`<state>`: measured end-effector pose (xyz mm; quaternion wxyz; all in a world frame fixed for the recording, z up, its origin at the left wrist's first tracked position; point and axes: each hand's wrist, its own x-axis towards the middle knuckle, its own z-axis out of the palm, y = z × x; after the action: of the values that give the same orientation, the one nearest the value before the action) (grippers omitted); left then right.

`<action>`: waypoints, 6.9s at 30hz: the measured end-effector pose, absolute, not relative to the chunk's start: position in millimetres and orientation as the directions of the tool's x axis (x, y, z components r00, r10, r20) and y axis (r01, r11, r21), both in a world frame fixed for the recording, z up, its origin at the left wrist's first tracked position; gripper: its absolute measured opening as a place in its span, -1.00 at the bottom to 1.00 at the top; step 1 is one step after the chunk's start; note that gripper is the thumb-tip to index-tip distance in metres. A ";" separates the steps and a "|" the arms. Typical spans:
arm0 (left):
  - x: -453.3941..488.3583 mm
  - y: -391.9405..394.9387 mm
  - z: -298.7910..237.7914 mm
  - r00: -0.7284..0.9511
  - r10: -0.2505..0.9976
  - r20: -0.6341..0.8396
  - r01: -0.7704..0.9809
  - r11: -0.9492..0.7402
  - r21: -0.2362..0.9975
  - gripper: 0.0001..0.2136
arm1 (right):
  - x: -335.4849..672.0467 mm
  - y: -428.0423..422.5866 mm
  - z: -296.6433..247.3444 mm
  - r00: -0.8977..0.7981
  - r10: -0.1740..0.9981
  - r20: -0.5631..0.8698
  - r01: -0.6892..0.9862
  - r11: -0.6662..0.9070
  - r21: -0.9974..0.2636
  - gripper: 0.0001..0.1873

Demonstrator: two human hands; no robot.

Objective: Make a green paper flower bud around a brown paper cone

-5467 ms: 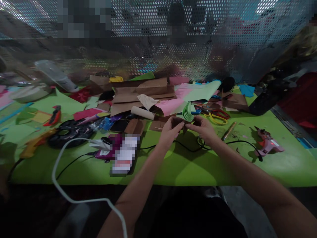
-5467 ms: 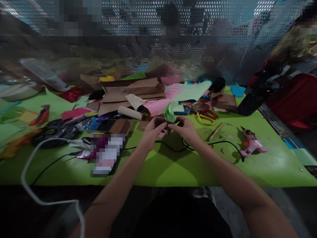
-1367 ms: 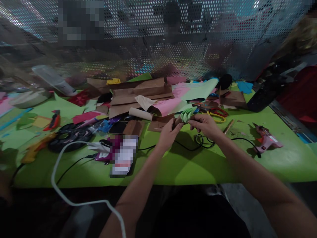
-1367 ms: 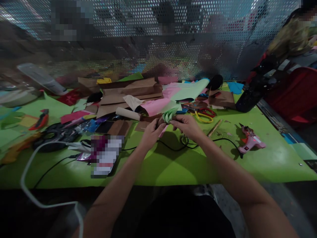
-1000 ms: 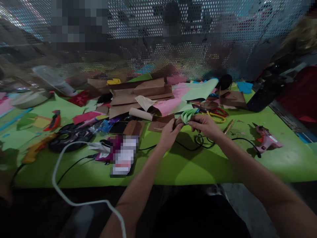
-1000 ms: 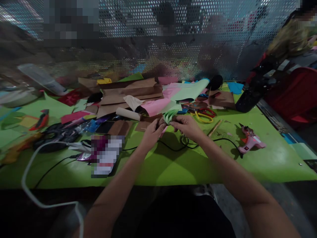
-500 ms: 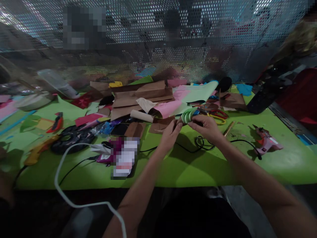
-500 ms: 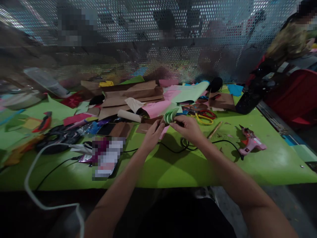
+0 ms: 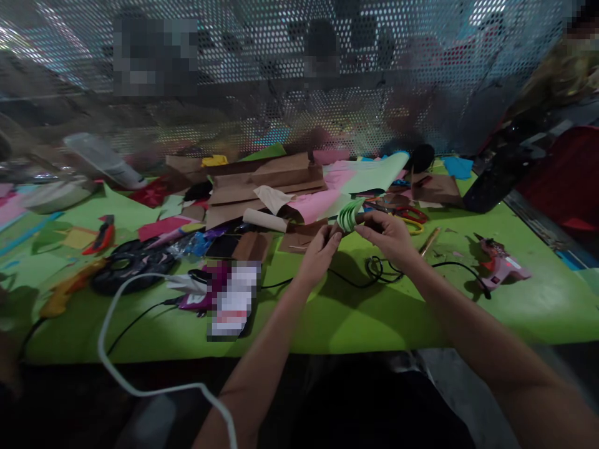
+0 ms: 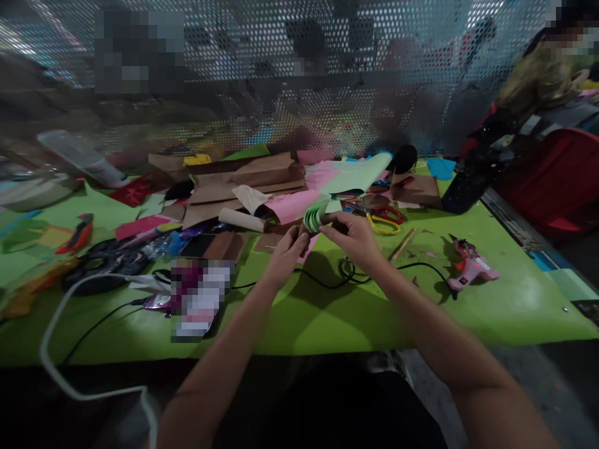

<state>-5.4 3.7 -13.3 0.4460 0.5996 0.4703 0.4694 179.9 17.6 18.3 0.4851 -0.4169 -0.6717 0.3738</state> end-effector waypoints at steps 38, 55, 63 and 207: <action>-1.6 29.6 -24.3 0.057 0.996 0.074 -0.368 -0.048 0.928 -0.57 | 193.4 42.4 -13.4 -0.037 0.996 0.078 -0.162 0.071 -0.984 -0.75; -1.4 40.8 -22.2 0.135 0.989 -0.053 -0.416 0.106 0.903 -0.46 | 191.3 38.7 -1.0 -0.039 0.987 0.159 0.082 0.161 -0.983 -0.60; -2.9 37.2 -22.9 0.133 0.990 -0.047 -0.445 0.102 0.890 -0.49 | 186.9 31.9 -2.7 -0.088 0.981 0.175 0.127 0.186 -0.974 -0.65; 2.2 12.7 -11.1 0.267 0.953 -0.143 0.785 -0.129 0.606 -0.56 | 206.9 10.4 34.1 0.048 0.996 0.077 -0.404 0.090 -0.911 -0.65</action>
<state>2.2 12.7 -11.1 0.2983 0.7381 0.5886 0.1408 206.9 10.4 34.1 0.6214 -0.3716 -0.3985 0.5630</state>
